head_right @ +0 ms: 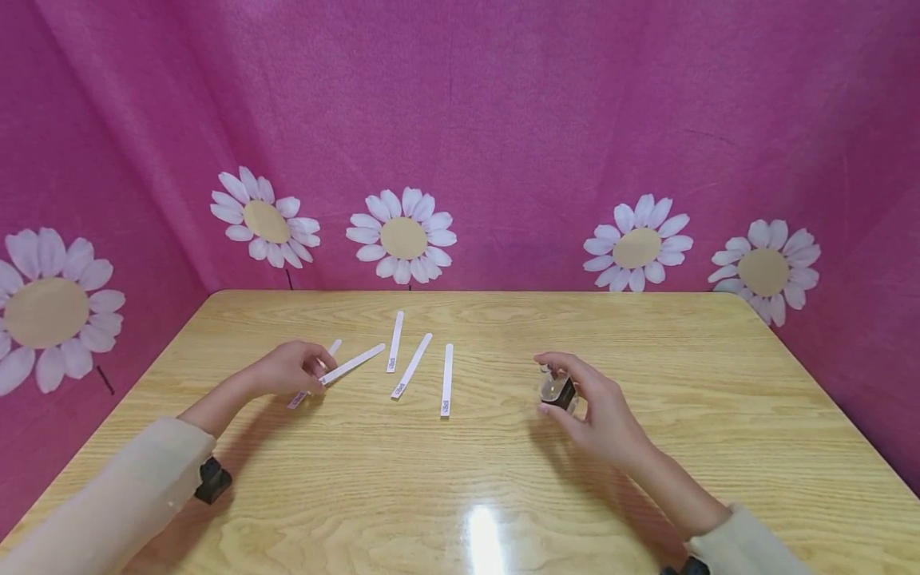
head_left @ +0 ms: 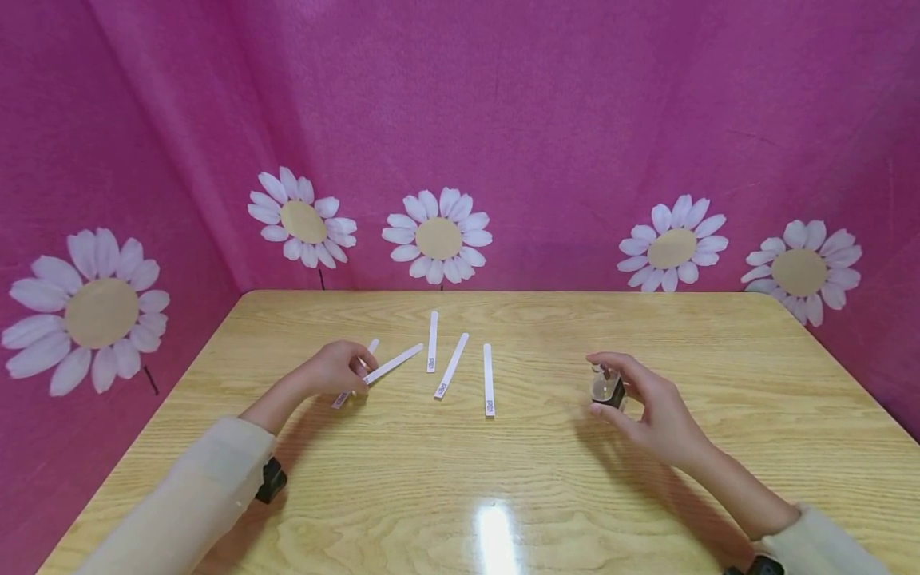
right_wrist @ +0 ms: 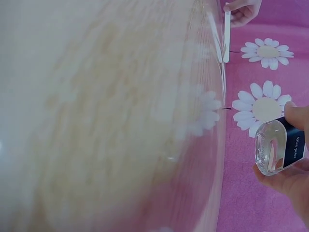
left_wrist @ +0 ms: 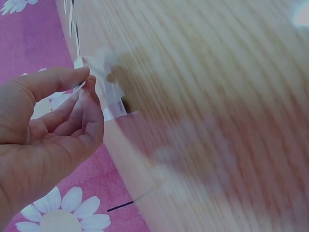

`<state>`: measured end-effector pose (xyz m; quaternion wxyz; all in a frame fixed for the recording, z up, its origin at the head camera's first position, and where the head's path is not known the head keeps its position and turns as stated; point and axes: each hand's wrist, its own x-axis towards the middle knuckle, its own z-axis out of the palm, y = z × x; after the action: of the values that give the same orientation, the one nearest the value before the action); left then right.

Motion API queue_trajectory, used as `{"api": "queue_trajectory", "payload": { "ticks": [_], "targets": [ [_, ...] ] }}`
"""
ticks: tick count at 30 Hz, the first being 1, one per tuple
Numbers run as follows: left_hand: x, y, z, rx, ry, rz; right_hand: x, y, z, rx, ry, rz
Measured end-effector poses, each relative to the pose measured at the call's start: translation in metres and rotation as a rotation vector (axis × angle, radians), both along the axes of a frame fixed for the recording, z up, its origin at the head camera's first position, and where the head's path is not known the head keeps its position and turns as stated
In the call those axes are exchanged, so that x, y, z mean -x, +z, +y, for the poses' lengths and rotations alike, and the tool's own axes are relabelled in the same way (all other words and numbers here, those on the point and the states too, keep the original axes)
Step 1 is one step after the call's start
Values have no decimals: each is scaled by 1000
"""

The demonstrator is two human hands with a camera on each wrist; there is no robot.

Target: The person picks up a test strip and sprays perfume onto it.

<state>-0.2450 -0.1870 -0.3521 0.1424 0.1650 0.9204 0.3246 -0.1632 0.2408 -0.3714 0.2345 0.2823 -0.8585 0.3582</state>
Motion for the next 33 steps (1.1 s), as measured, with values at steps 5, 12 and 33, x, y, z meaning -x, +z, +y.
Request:
{"api": "queue_trajectory", "payload": {
  "ticks": [5, 12, 33],
  "targets": [
    [-2, 1, 2, -5, 12, 10, 1, 0, -1, 6, -3, 3],
    [-5, 0, 4, -33, 44, -4, 1, -1, -1, -5, -4, 18],
    [-20, -17, 20, -223, 166, -184, 12, -2, -14, -46, 38, -8]
  ]
}}
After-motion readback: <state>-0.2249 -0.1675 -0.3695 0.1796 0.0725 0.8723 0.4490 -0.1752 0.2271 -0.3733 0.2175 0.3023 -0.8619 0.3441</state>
